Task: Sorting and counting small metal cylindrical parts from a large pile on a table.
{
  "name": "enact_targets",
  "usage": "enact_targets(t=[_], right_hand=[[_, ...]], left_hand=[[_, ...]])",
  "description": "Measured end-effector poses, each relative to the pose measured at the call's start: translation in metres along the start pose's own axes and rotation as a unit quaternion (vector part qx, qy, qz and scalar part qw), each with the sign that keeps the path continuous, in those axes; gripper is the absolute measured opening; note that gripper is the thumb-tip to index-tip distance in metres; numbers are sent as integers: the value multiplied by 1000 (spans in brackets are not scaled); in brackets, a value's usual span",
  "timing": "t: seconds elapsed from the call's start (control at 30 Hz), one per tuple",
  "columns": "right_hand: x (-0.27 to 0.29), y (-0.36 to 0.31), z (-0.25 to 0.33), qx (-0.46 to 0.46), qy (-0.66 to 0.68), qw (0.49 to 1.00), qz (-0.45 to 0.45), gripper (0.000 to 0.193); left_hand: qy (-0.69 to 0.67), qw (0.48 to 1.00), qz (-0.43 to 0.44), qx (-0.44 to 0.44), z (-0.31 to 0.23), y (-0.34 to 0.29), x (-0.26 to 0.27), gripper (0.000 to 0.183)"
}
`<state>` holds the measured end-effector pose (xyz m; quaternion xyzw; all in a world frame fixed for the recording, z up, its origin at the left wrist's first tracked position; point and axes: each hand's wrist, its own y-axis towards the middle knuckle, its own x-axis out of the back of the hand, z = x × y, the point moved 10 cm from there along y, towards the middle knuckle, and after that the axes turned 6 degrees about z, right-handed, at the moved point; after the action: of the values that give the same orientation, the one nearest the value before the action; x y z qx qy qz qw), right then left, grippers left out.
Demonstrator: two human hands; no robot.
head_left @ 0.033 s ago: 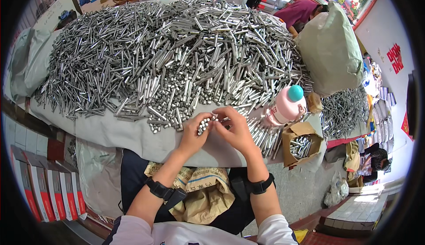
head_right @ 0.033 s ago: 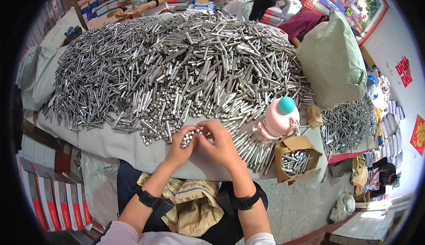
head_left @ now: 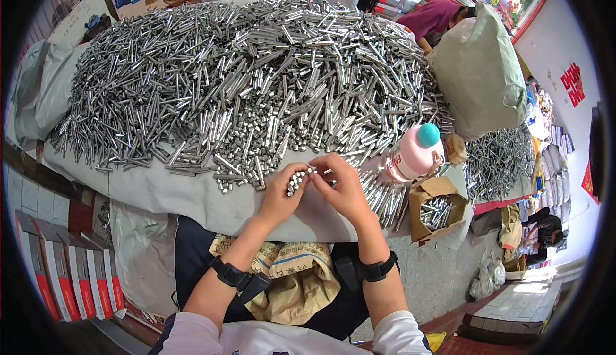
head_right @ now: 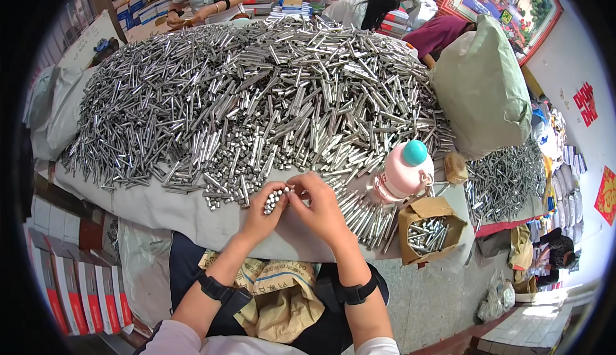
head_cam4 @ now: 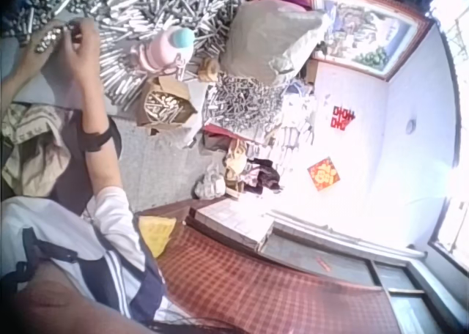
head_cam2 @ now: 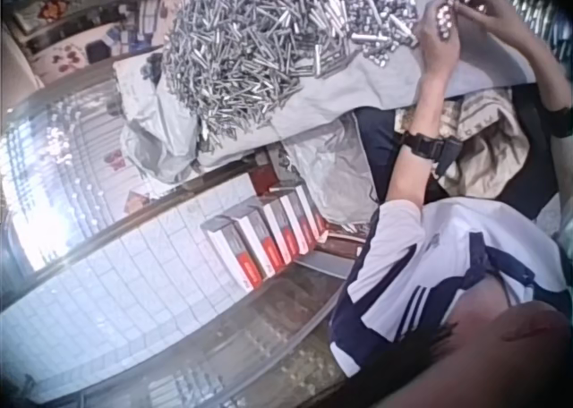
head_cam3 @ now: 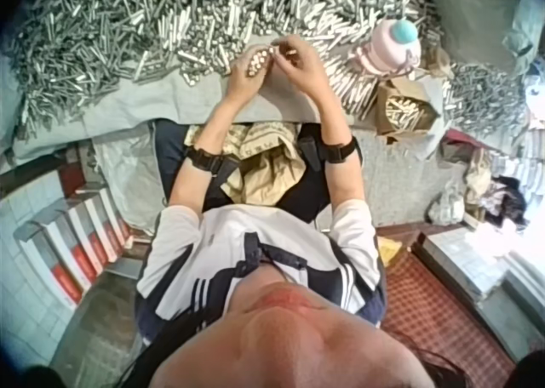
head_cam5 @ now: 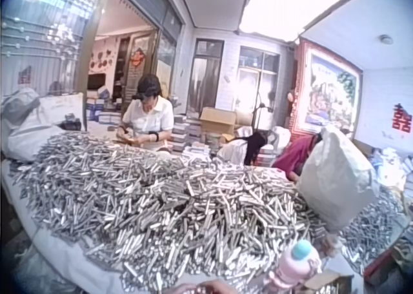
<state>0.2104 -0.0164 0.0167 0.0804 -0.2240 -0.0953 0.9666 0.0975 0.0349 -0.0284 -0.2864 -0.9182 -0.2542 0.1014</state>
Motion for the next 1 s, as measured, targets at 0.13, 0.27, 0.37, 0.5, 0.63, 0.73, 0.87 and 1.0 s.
enact_targets(t=[0.13, 0.27, 0.37, 0.5, 0.63, 0.73, 0.87, 1.0], right_hand=[[0, 2, 4, 26, -28, 999, 10, 27], [20, 5, -2, 32, 2, 999, -39, 26], [57, 7, -15, 5, -83, 985, -151, 22], [45, 11, -18, 4, -247, 962, -112, 19], [27, 21, -31, -18, -361, 927, -97, 17], [19, 24, -37, -43, -412, 906, -86, 16], [14, 32, -40, -36, -434, 895, -98, 13], [17, 34, -47, -57, -405, 907, -100, 12]], left_hand=[[-56, 996, 52, 55, 6, -1, -10, 29], [-47, 997, 43, 32, 3, -1, -10, 27], [-54, 995, 60, 56, 7, -1, -15, 23], [-9, 999, 52, 9, 3, -2, -14, 19], [-14, 998, 58, 26, 9, -2, -15, 18], [-40, 997, 52, 35, 9, -2, -16, 20], [-71, 996, 40, 29, 7, -1, -15, 23], [-76, 995, 46, 39, 6, 0, -15, 23]])
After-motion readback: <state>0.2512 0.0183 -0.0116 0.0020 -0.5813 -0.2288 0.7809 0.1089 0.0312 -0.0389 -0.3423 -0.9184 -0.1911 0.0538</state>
